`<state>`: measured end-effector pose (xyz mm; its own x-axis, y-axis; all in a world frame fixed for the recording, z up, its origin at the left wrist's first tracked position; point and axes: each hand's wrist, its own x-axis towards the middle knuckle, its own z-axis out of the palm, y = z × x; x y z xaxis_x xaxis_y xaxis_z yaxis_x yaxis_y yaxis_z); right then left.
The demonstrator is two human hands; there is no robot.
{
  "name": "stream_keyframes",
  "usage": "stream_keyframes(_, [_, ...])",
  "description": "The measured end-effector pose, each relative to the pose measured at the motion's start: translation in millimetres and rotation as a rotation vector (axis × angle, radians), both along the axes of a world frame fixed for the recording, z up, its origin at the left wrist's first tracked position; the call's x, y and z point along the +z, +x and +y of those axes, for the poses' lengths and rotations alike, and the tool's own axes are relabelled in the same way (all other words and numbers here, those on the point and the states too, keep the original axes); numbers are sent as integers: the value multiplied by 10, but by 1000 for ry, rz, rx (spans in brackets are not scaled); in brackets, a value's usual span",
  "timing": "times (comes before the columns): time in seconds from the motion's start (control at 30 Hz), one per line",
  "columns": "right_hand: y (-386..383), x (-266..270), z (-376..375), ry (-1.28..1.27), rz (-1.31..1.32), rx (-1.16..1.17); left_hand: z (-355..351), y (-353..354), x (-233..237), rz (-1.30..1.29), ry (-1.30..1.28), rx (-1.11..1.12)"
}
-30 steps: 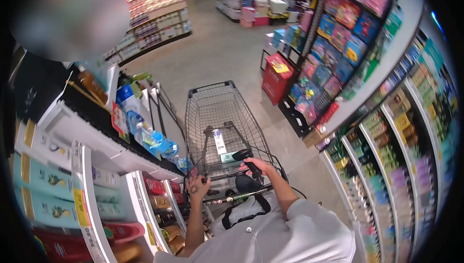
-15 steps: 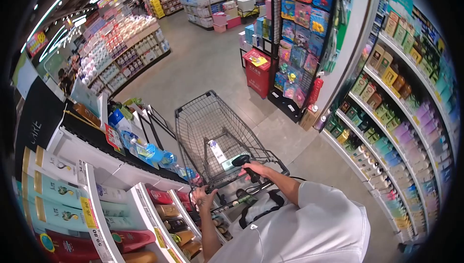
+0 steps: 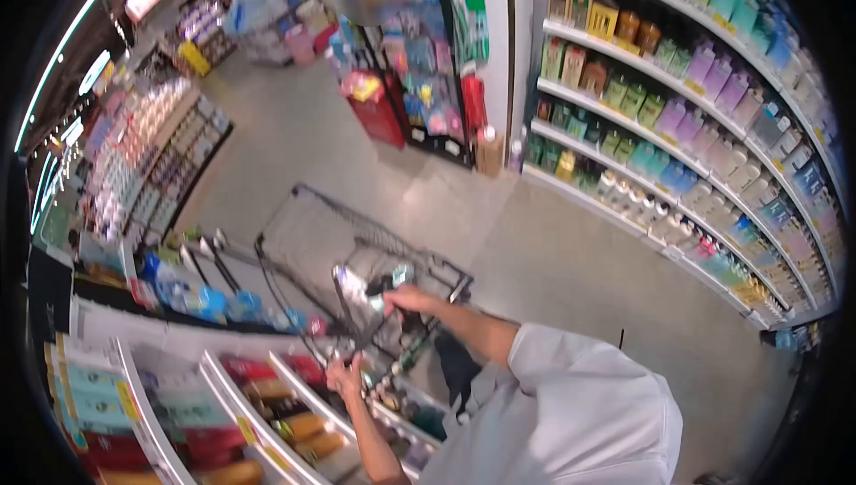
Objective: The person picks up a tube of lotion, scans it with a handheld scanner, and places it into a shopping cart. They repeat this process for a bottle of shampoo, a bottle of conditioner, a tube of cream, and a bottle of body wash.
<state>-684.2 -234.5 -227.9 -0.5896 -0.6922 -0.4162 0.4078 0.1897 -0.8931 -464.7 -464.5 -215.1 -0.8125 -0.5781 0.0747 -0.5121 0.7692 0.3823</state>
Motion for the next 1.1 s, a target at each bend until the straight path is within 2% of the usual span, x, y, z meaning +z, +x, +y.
stream_keyframes(0.1, [191, 118, 274, 26, -68, -67, 452, 198, 123, -67, -92, 77])
stream_keyframes(0.13, [297, 280, 397, 87, -85, -111, 508, 321, -25, -39, -96, 43])
stream_keyframes(0.17, [349, 384, 540, 154, -13, -60, 699, 358, 121, -2, -29, 49])
stream_keyframes(0.2, [371, 59, 632, 187, 68, -23, 883, 409, 216, -3, 44, 101])
stream_keyframes(0.23, [461, 84, 737, 198, 33, -95, 1010, 499, 201, 55, 87, 104])
stream_keyframes(0.27, [481, 40, 868, 135, 21, -54, 1127, 597, 149, 52, 17, 106])
stream_keyframes(0.3, [552, 110, 896, 130, -48, -120, 1191, 644, -21, 66, -54, 129])
stream_keyframes(0.33, [620, 185, 993, 134, -30, -78, 1306, 730, 139, 29, 12, 129])
stream_keyframes(0.37, [707, 125, 1072, 132, -80, -113, 1428, 833, 7, 126, -56, 167])
stream_keyframes(0.4, [800, 171, 1158, 155, -58, -114, 1491, 922, 146, 90, 59, 151])
stream_keyframes(0.5, [1038, 135, 1426, 90, -64, -146, 1757, 1141, 169, 141, 81, 176])
stream_keyframes(0.53, [1047, 133, 1479, 89, -48, -150, 1839, 1144, 318, 187, 73, 171])
stream_keyframes(0.63, [1251, 69, 1673, 76, -3, -171, 1936, 1292, 296, 405, 113, 236])
stream_keyframes(0.67, [1305, 53, 1753, 81, -15, -168, 2004, 1345, 300, 577, 100, 302])
stream_keyframes(0.77, [1466, 56, 1874, 40, -35, -185, 2163, 1621, 701, 627, -148, 378])
stream_keyframes(0.83, [1504, 75, 1994, 93, -46, -126, 2264, 1818, 1112, 641, -224, 498])
stream_keyframes(0.9, [1575, 97, 2072, 75, -51, -138, 2291, 2071, 1313, 668, -324, 588])
stream_keyframes(0.97, [1627, 152, 2122, 80, -66, -120, 2243, 2279, 1565, 626, -384, 650])
stream_keyframes(1.1, [1707, 234, 2199, 79, -70, -115, 2176, 2431, 1610, 543, -311, 599])
